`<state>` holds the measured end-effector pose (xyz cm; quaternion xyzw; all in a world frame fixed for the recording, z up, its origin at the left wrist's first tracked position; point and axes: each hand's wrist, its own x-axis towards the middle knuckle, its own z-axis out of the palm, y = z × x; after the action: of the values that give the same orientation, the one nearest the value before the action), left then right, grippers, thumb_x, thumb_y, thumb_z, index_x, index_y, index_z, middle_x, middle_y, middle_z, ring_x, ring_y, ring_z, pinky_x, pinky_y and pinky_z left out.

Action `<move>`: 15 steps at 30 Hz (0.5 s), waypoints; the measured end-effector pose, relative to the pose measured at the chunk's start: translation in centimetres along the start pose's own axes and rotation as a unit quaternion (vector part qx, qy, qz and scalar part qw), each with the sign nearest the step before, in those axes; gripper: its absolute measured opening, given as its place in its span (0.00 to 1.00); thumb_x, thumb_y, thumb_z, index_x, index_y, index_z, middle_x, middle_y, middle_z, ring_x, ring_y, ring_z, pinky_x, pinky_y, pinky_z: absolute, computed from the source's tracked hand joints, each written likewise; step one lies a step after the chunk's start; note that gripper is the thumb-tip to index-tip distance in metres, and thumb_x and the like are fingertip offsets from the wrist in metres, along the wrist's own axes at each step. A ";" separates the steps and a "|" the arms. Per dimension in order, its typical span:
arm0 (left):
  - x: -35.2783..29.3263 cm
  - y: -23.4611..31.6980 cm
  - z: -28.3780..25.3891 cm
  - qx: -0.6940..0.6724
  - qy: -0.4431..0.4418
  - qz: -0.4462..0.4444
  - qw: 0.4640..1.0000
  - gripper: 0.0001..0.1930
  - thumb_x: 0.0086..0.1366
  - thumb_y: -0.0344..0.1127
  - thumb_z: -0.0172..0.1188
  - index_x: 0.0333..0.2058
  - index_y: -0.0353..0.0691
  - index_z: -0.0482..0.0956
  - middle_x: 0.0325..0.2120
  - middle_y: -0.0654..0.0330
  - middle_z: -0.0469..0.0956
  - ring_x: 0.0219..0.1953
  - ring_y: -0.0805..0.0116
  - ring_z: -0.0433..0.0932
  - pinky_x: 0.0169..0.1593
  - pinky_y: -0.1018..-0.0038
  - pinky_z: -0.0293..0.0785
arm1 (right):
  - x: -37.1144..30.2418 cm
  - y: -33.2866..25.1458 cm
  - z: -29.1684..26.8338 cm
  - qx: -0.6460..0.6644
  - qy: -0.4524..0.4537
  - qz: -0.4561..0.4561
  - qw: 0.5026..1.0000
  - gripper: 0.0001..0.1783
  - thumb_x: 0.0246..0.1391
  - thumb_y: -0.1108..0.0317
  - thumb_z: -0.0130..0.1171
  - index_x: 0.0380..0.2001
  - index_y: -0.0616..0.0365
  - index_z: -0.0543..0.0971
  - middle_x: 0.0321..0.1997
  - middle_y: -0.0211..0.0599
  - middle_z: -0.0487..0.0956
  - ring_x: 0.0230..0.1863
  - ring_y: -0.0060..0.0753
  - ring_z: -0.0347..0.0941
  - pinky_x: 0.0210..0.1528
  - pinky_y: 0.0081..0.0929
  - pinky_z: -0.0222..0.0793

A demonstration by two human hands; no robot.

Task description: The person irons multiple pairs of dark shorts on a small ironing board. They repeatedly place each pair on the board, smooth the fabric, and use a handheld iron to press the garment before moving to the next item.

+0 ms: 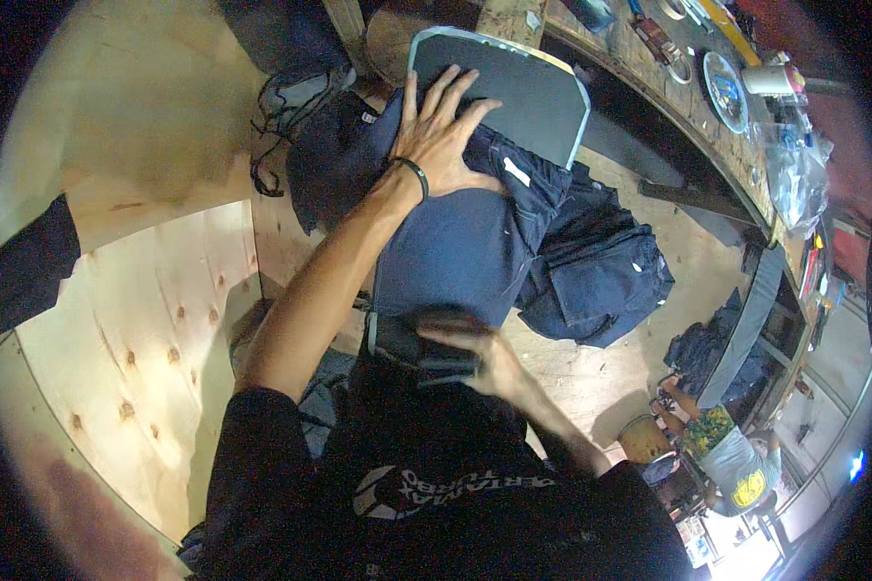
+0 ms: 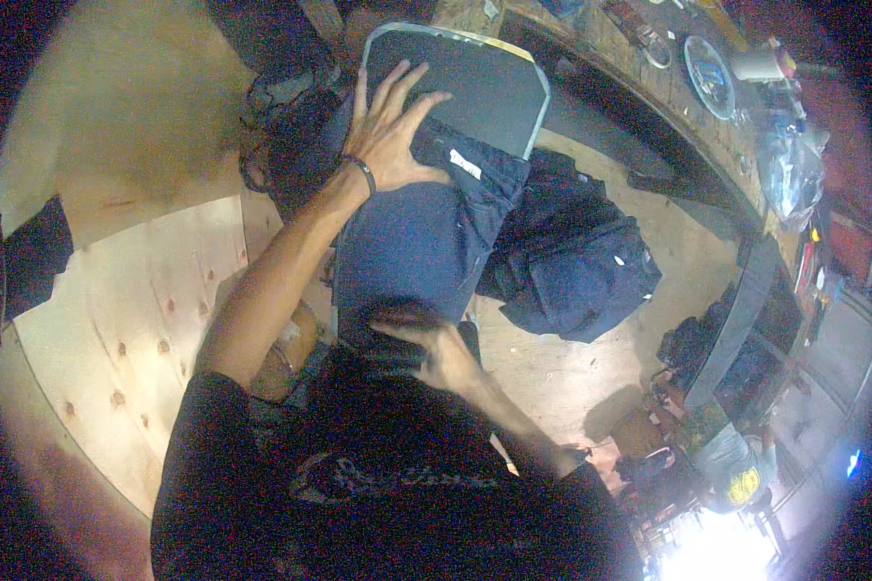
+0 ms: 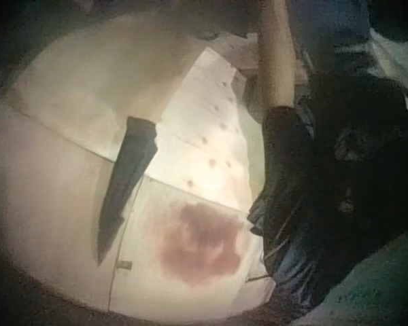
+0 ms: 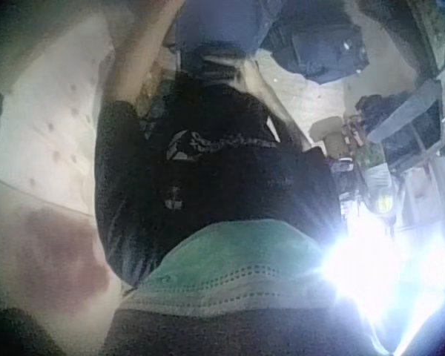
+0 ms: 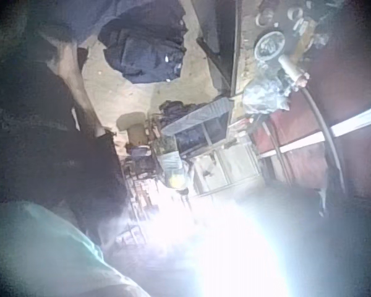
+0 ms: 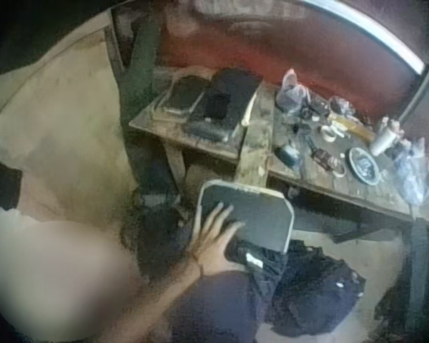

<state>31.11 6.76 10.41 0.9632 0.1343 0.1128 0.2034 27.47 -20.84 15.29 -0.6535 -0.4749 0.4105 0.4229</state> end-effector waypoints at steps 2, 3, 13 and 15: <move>0.1 -0.4 0.0 -0.020 0.026 0.017 0.999 0.62 0.33 0.70 0.83 0.71 0.61 0.71 0.78 0.52 0.57 0.82 0.46 0.48 0.80 0.29 0.31 | 0.7 0.5 2.4 0.011 0.068 0.013 0.998 0.33 0.44 0.71 0.74 0.58 0.57 0.87 0.66 0.47 0.83 0.72 0.48 0.76 0.79 0.51 0.62; 0.4 -0.6 -0.2 -0.026 0.006 0.013 1.000 0.62 0.33 0.71 0.82 0.70 0.60 0.72 0.78 0.52 0.57 0.82 0.45 0.47 0.80 0.28 0.30 | 1.0 0.5 3.3 -0.006 0.049 -0.014 0.999 0.32 0.44 0.70 0.75 0.58 0.56 0.87 0.66 0.47 0.83 0.72 0.49 0.76 0.79 0.51 0.62; -8.0 4.4 -1.6 0.002 0.109 -0.150 0.983 0.55 0.60 0.63 0.74 0.79 0.51 0.56 0.81 0.43 0.43 0.82 0.35 0.41 0.73 0.16 0.38 | 8.5 -1.0 -7.4 -0.386 0.346 -0.040 0.855 0.49 0.40 0.64 0.71 0.71 0.53 0.75 0.63 0.51 0.77 0.69 0.62 0.68 0.76 0.59 0.57; -13.9 5.2 0.1 -0.147 0.104 -0.303 0.936 0.51 0.71 0.61 0.64 0.81 0.42 0.48 0.76 0.34 0.56 0.77 0.28 0.56 0.76 0.37 0.57 | 8.2 4.2 -7.1 -0.401 0.364 0.004 0.840 0.53 0.36 0.72 0.71 0.73 0.47 0.73 0.66 0.52 0.73 0.71 0.64 0.65 0.77 0.59 0.56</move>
<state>19.18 -2.06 10.25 0.8192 0.4218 0.1643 0.3521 36.97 -14.89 12.37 -0.8702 -0.4074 -0.0820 0.2646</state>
